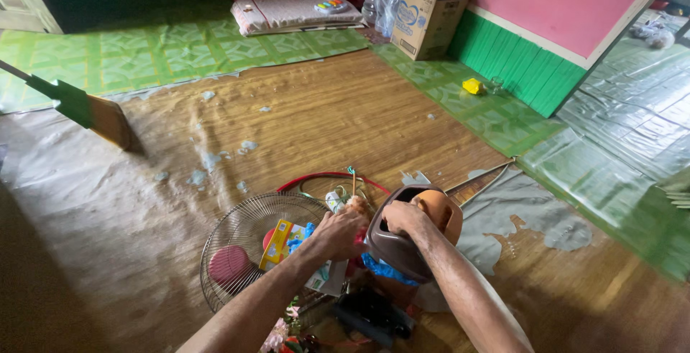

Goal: The person connects components of a push-up board and workout bar, attaches handles and bands, and applies adhesive grips to the board surface.

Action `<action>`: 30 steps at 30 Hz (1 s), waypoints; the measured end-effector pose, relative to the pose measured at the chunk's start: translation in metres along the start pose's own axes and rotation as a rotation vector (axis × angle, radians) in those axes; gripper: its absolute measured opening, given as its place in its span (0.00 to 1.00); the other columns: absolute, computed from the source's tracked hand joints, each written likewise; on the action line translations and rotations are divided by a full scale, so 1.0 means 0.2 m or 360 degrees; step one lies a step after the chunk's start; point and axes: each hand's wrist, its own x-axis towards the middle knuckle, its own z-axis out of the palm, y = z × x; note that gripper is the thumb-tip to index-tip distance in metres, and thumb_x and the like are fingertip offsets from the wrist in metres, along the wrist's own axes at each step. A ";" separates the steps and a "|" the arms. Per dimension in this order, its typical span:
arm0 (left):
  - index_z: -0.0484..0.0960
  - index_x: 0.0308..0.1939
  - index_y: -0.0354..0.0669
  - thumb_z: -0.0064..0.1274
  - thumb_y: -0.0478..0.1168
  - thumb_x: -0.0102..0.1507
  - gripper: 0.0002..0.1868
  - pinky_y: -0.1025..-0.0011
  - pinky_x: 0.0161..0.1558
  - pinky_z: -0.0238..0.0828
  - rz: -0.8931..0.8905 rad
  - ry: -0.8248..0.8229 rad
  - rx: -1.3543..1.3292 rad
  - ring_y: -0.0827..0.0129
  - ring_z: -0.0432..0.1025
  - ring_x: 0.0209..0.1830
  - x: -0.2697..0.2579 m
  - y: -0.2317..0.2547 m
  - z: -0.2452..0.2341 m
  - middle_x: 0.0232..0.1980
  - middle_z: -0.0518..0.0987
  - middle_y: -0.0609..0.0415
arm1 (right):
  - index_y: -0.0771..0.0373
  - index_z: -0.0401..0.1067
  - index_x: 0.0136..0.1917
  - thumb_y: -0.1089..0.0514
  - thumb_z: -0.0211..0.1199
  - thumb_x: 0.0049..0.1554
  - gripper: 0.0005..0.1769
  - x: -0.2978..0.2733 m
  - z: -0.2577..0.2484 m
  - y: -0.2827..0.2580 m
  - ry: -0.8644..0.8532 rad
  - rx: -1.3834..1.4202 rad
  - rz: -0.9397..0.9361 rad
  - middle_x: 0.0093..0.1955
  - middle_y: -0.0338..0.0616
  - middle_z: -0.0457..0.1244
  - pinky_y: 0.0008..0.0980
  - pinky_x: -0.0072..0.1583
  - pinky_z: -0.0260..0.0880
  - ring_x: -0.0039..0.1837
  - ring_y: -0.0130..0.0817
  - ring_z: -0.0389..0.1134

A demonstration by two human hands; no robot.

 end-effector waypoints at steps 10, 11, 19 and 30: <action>0.79 0.60 0.53 0.64 0.56 0.56 0.31 0.50 0.60 0.63 0.0001 0.0235 0.0139 0.53 0.68 0.64 -0.24 -0.16 -0.25 0.59 0.77 0.53 | 0.55 0.75 0.55 0.58 0.58 0.56 0.13 -0.30 -0.44 -0.25 0.0769 0.0039 -0.0328 0.59 0.43 0.68 0.71 0.67 0.56 0.66 0.43 0.66; 0.78 0.61 0.53 0.64 0.55 0.55 0.31 0.51 0.60 0.63 -0.0007 0.0262 0.0180 0.54 0.68 0.64 -0.28 -0.18 -0.28 0.58 0.78 0.53 | 0.55 0.74 0.57 0.57 0.59 0.56 0.15 -0.33 -0.48 -0.29 0.0901 0.0066 -0.0419 0.61 0.41 0.67 0.68 0.65 0.58 0.67 0.42 0.65; 0.80 0.57 0.48 0.64 0.52 0.55 0.29 0.53 0.58 0.65 -0.0079 0.0614 0.0112 0.53 0.69 0.60 -0.63 -0.30 -0.69 0.55 0.79 0.51 | 0.57 0.70 0.65 0.52 0.66 0.52 0.28 -0.49 -0.85 -0.65 0.1318 0.0192 -0.0800 0.70 0.46 0.62 0.53 0.63 0.65 0.70 0.44 0.62; 0.81 0.57 0.47 0.64 0.55 0.58 0.28 0.51 0.58 0.66 -0.0453 0.0813 -0.0103 0.49 0.70 0.62 -1.15 -0.51 -1.16 0.59 0.78 0.45 | 0.59 0.66 0.68 0.52 0.70 0.49 0.34 -0.56 -1.38 -1.29 0.1261 0.0571 -0.1343 0.71 0.56 0.61 0.49 0.70 0.60 0.72 0.55 0.61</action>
